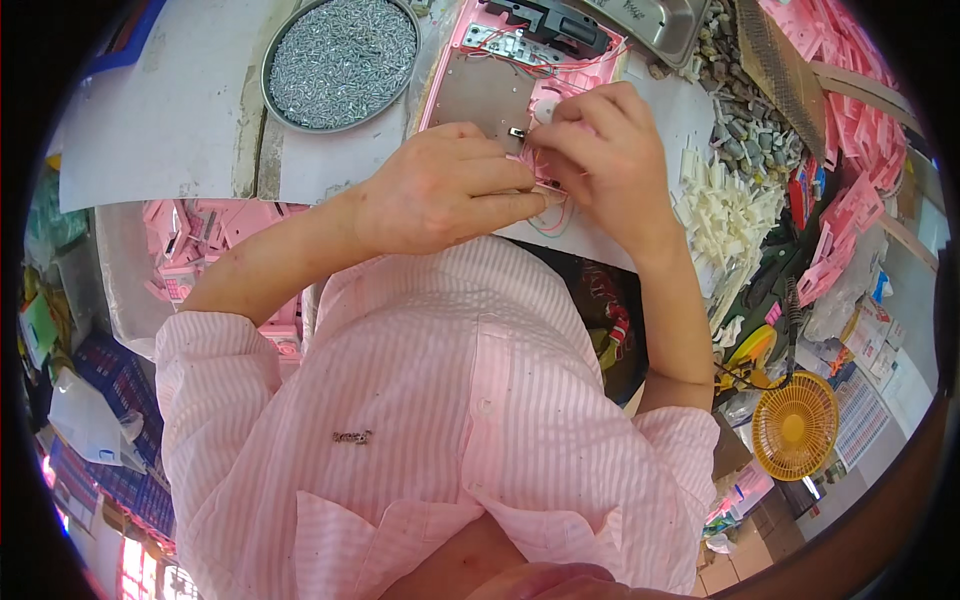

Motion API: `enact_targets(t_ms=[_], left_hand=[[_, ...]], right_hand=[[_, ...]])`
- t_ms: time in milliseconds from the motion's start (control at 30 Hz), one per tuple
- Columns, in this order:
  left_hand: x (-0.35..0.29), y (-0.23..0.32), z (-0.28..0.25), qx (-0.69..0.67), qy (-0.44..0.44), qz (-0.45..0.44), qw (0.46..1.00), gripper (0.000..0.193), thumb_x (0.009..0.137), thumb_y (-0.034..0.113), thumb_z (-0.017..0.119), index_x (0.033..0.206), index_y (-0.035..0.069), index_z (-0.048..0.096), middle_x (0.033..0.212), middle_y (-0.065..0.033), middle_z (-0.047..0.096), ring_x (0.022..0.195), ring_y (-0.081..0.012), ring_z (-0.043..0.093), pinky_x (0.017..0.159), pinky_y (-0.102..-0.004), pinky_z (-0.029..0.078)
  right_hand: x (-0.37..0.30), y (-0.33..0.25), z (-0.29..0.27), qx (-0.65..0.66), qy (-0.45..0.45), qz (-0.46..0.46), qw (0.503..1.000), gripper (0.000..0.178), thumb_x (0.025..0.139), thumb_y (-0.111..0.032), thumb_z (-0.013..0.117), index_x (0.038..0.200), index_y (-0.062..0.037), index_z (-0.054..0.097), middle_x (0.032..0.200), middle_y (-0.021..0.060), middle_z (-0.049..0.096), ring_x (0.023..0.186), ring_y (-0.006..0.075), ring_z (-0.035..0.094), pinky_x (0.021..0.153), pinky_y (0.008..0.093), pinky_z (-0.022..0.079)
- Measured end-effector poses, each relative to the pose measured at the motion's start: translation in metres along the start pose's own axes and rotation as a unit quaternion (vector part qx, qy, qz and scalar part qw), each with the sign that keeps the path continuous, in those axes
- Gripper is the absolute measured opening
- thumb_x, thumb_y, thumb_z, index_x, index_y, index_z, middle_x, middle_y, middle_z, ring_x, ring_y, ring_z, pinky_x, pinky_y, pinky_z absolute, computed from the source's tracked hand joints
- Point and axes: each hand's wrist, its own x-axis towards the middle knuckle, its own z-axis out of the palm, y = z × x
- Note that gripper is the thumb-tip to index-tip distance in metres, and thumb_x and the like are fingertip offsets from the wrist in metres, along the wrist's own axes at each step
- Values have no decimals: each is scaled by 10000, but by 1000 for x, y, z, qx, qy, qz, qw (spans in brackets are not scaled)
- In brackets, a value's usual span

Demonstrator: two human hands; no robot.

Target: Assembling components and soldering wires inside a pink electronic toy housing on a factory workbench.

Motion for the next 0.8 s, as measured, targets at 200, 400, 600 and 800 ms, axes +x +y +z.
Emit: enact_targets(t_ms=[200, 400, 600, 800], left_hand=[[-5, -2, 1, 3, -5, 19, 1000, 287, 727, 122, 728, 1010, 71, 732, 994, -38, 693, 779, -189, 640, 675, -330, 482], [-14, -3, -7, 5, 13, 19, 1000, 261, 735, 99, 750, 992, 58, 725, 936, -40, 684, 758, -198, 640, 652, -340, 486], [-33, 1, -29, 63, 77, -195, 976, 166, 775, 62, 767, 904, 64, 663, 796, -53, 608, 653, -240, 617, 552, -354, 486], [-44, 17, -32, 104, 55, -274, 954, 134, 817, 91, 723, 829, 82, 589, 729, -67, 533, 584, -255, 594, 507, -375, 480]], right_hand=[[-14, 20, -22, -63, 127, 109, 984, 219, 767, -99, 775, 984, -78, 756, 1043, 84, 690, 1013, 267, 601, 889, 358, 482], [-26, -24, 6, -16, -25, -2, 1000, 335, 775, -324, 771, 1077, -178, 751, 1062, 21, 645, 1047, 288, 542, 946, 450, 421], [-11, -44, -3, -15, -65, 37, 997, 367, 780, -313, 765, 1118, -177, 727, 993, 2, 630, 1019, 257, 532, 972, 477, 361], [6, -78, 48, -84, 26, 50, 995, 327, 747, -168, 784, 1071, -165, 746, 1012, -13, 672, 1008, 245, 549, 973, 425, 355]])
